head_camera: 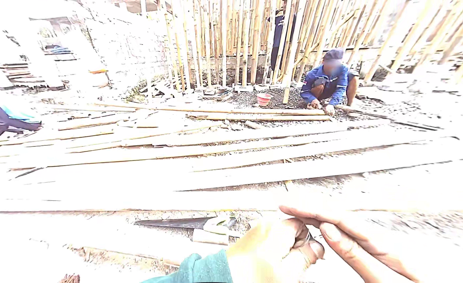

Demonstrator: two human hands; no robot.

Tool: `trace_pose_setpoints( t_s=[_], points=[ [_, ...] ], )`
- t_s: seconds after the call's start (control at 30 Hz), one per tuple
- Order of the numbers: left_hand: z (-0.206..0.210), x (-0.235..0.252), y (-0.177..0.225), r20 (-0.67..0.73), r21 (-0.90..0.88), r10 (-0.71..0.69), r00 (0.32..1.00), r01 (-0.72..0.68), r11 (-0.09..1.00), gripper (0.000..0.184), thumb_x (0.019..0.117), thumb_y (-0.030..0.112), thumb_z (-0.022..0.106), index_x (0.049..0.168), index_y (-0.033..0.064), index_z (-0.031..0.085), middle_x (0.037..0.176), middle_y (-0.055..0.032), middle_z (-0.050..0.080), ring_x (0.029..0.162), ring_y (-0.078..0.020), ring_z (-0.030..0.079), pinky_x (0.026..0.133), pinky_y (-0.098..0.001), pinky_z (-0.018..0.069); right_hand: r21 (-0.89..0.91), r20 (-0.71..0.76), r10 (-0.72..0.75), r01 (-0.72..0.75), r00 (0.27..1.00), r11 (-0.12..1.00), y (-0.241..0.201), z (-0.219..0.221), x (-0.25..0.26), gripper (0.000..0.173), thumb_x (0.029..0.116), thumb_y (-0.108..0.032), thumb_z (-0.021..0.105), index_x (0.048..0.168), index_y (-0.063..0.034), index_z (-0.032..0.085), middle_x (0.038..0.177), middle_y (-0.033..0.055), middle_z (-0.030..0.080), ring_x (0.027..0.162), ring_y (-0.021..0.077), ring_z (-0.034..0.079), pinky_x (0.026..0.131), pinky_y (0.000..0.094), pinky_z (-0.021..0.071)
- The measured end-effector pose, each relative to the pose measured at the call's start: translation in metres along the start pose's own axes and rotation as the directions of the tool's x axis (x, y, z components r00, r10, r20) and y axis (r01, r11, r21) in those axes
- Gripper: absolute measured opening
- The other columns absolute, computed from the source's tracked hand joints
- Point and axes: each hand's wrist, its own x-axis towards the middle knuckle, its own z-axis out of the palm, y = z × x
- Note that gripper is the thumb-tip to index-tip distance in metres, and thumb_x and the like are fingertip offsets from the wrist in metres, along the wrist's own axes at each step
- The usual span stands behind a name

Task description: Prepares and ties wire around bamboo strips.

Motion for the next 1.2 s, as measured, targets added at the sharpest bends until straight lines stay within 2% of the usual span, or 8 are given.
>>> trace_pose_setpoints(
  t_s=[0.07, 0.17, 0.33, 0.57, 0.83, 1.03, 1.17, 1.2],
  points=[
    [-0.001, 0.002, -0.003, -0.006, -0.037, -0.029, 1.0, 0.029, 0.999, 0.029, 0.107, 0.023, 0.05, 0.092, -0.0004, 0.059, 0.071, -0.0028, 0.05, 0.063, -0.0097, 0.048, 0.059, -0.0275, 0.0409, -0.047, -0.043, 0.035, -0.037, 0.998, 0.998, -0.003, -0.003, -0.002, 0.037, 0.1068, -0.01, 0.046, 0.139, 0.0053, 0.054, 0.137, 0.0109, 0.065, 0.124, 0.0185, 0.064, 0.105, 0.036, 0.055],
    [-0.004, 0.002, -0.008, -0.017, -0.051, -0.066, 0.998, 0.065, 0.997, 0.026, 0.1006, 0.028, 0.063, 0.09, 0.005, 0.056, 0.067, 0.0041, 0.042, 0.057, -0.0042, 0.04, 0.054, -0.0221, 0.0336, -0.06, -0.082, 0.083, -0.088, 0.993, 0.994, -0.007, -0.018, -0.003, 0.033, 0.103, -0.008, 0.053, 0.134, 0.0013, 0.061, 0.131, 0.0066, 0.068, 0.117, 0.0173, 0.067, 0.098, 0.0349, 0.0587],
    [0.002, 0.005, -0.012, -0.076, -0.071, -0.122, 0.99, 0.117, 0.991, 0.025, 0.0893, 0.011, 0.065, 0.071, 0.0129, 0.048, 0.061, 0.009, 0.035, 0.054, -0.0013, 0.034, 0.052, -0.021, 0.0275, -0.2, -0.038, -0.08, 0.07, 0.996, 0.977, 0.001, -0.021, -0.003, 0.023, 0.1005, -0.007, 0.063, 0.119, 0.0003, 0.074, 0.119, 0.0086, 0.074, 0.112, 0.0104, 0.069, 0.099, 0.0271, 0.0575],
    [0.004, 0.005, -0.016, -0.103, -0.062, -0.186, 0.977, 0.18, 0.982, 0.018, 0.0881, 0.009, 0.065, 0.074, 0.0089, 0.054, 0.063, 0.0069, 0.042, 0.058, -0.0019, 0.04, 0.054, -0.0224, 0.0329, -0.433, -0.035, -0.183, 0.15, 0.983, 0.889, 0.004, 0.001, 0.001, 0.018, 0.1005, -0.006, 0.063, 0.109, 0.0032, 0.076, 0.114, 0.0158, 0.074, 0.109, 0.0071, 0.068, 0.098, 0.0182, 0.0524],
    [0.003, 0.002, -0.016, -0.09, -0.085, -0.255, 0.963, 0.248, 0.965, 0.008, 0.0888, 0.009, 0.068, 0.085, 0.0026, 0.064, 0.069, 0.0043, 0.055, 0.063, -0.0013, 0.051, 0.06, -0.0221, 0.0421, -0.526, 0.01, -0.232, 0.202, 0.973, 0.826, 0.011, 0.011, 0.003, 0.019, 0.1025, -0.015, 0.062, 0.106, -0.0034, 0.077, 0.112, 0.013, 0.075, 0.111, 0.0154, 0.067, 0.1, 0.0266, 0.0491],
    [-0.001, 0.005, -0.022, -0.027, -0.142, -0.198, 0.98, 0.192, 0.971, 0.017, 0.0862, 0.007, 0.067, 0.076, 0.0114, 0.053, 0.064, 0.0084, 0.042, 0.058, -0.0012, 0.04, 0.055, -0.0215, 0.0327, -0.339, 0.105, -0.054, 0.087, 0.993, 0.937, 0.001, -0.01, 0.004, 0.029, 0.0998, -0.012, 0.066, 0.125, 0.0003, 0.071, 0.122, 0.017, 0.07, 0.113, 0.0165, 0.069, 0.1, 0.0318, 0.0577],
    [0.001, 0.005, -0.016, 0.017, -0.16, -0.196, 0.98, 0.197, 0.967, 0.007, 0.086, 0.006, 0.067, 0.083, 0.007, 0.061, 0.066, 0.0076, 0.05, 0.06, -0.0001, 0.047, 0.057, -0.0209, 0.0393, -0.461, 0.112, -0.125, 0.163, 0.986, 0.873, 0.001, -0.007, 0.005, 0.022, 0.0985, -0.016, 0.069, 0.115, -0.0037, 0.076, 0.108, 0.0158, 0.072, 0.103, 0.015, 0.067, 0.092, 0.0265, 0.0546],
    [0.003, 0.004, -0.015, 0.016, -0.153, -0.198, 0.98, 0.198, 0.968, 0.011, 0.0851, 0.006, 0.066, 0.078, 0.009, 0.059, 0.063, 0.009, 0.046, 0.057, 0.0003, 0.042, 0.054, -0.0208, 0.0348, -0.508, 0.107, -0.164, 0.196, 0.981, 0.839, 0.0, -0.004, 0.006, 0.018, 0.099, -0.016, 0.068, 0.11, -0.0048, 0.078, 0.103, 0.0144, 0.072, 0.099, 0.0148, 0.067, 0.089, 0.0252, 0.0543]
  ],
)
